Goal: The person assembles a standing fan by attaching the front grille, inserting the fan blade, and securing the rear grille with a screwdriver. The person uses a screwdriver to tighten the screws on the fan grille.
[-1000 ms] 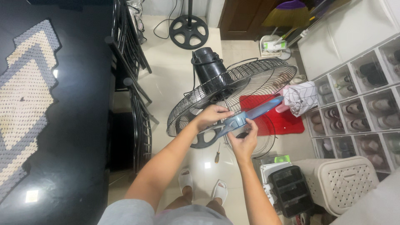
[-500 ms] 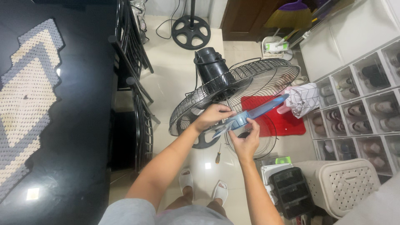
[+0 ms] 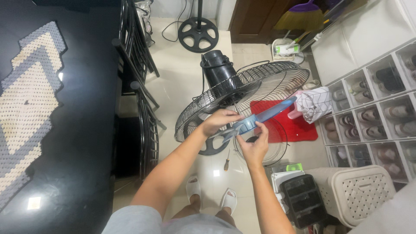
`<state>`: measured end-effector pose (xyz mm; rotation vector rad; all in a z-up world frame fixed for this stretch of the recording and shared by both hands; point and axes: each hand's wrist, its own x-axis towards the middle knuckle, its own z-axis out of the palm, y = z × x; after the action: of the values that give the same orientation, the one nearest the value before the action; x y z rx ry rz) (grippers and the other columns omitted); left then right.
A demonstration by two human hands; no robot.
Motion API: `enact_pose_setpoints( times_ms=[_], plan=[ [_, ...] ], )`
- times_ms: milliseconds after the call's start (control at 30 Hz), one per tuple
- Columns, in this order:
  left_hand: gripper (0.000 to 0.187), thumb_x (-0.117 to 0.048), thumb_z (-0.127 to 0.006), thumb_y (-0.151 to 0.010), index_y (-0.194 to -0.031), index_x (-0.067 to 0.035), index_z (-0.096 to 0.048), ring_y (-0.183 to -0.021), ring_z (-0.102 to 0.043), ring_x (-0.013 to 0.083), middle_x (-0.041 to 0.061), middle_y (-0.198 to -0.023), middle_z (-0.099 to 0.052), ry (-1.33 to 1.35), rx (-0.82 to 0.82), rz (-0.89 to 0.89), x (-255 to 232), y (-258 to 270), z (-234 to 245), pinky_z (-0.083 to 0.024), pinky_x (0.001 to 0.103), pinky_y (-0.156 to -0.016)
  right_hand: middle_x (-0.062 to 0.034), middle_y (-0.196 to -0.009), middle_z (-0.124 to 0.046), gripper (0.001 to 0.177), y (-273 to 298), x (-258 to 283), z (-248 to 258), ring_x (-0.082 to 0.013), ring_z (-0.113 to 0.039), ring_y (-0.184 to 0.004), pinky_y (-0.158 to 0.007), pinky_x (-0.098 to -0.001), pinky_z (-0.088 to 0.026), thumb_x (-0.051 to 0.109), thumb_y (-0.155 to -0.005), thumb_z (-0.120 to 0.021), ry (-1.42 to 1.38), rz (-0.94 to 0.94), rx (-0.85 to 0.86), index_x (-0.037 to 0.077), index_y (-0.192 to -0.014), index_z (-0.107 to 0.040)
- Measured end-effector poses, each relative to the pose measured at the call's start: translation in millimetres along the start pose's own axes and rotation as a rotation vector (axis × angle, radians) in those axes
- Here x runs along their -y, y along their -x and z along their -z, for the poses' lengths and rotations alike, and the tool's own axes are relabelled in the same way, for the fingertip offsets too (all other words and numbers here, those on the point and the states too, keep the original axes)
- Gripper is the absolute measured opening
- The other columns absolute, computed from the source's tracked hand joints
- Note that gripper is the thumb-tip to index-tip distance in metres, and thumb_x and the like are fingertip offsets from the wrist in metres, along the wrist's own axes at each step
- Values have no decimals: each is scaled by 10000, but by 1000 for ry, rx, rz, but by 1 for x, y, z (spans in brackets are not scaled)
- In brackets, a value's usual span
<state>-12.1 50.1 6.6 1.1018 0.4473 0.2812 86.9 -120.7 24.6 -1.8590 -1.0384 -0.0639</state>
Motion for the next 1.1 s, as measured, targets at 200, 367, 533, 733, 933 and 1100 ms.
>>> enact_pose_setpoints(
  times_ms=[200,367,533,733,933,1100],
  plan=[
    [318,-242,-662,-995,-1124,35,-749,-964,-669,82,45,-1042,-753,-13,24,-134,-4,1,1,-521,215,-865,-159,-1255,-629,830,-4,3,-4,-326,-646,-1107,-926,-386,-520,173,-644,-945,15,76,-6,55,-1345,-516],
    [314,-241,-686,-1010,-1082,56,-757,-924,-646,96,57,-998,-735,-21,-30,-130,-3,4,1,-514,242,-828,-162,-1248,-634,824,-4,7,-4,-326,-647,-1103,-925,-390,-516,178,-647,-945,6,42,-5,54,-1342,-520],
    [310,-224,-664,-991,-1126,44,-741,-987,-684,88,57,-1054,-758,-15,-4,-151,13,-10,10,-529,222,-894,-172,-1269,-628,832,-5,14,-3,-350,-639,-1161,-968,-407,-512,180,-658,-943,11,99,-27,49,-1355,-508],
    [318,-184,-664,-998,-1184,67,-724,-896,-697,110,86,-1039,-749,122,28,-132,40,-25,24,-557,243,-799,-158,-1254,-642,797,-6,25,-2,-340,-654,-1138,-935,-401,-524,213,-679,-947,50,35,-16,64,-1340,-526],
    [308,-181,-661,-992,-1184,54,-714,-884,-708,112,86,-1044,-756,198,14,-90,48,-29,29,-564,245,-793,-159,-1258,-637,816,-8,29,-3,-350,-649,-1141,-931,-413,-523,233,-673,-952,88,82,-26,61,-1343,-519],
    [310,-193,-661,-988,-1202,23,-722,-883,-701,107,67,-1054,-757,214,-55,-88,47,-26,25,-559,253,-793,-138,-1235,-643,815,-10,27,-3,-301,-651,-1003,-838,-386,-526,247,-677,-954,96,37,10,63,-1338,-514]
  ],
)
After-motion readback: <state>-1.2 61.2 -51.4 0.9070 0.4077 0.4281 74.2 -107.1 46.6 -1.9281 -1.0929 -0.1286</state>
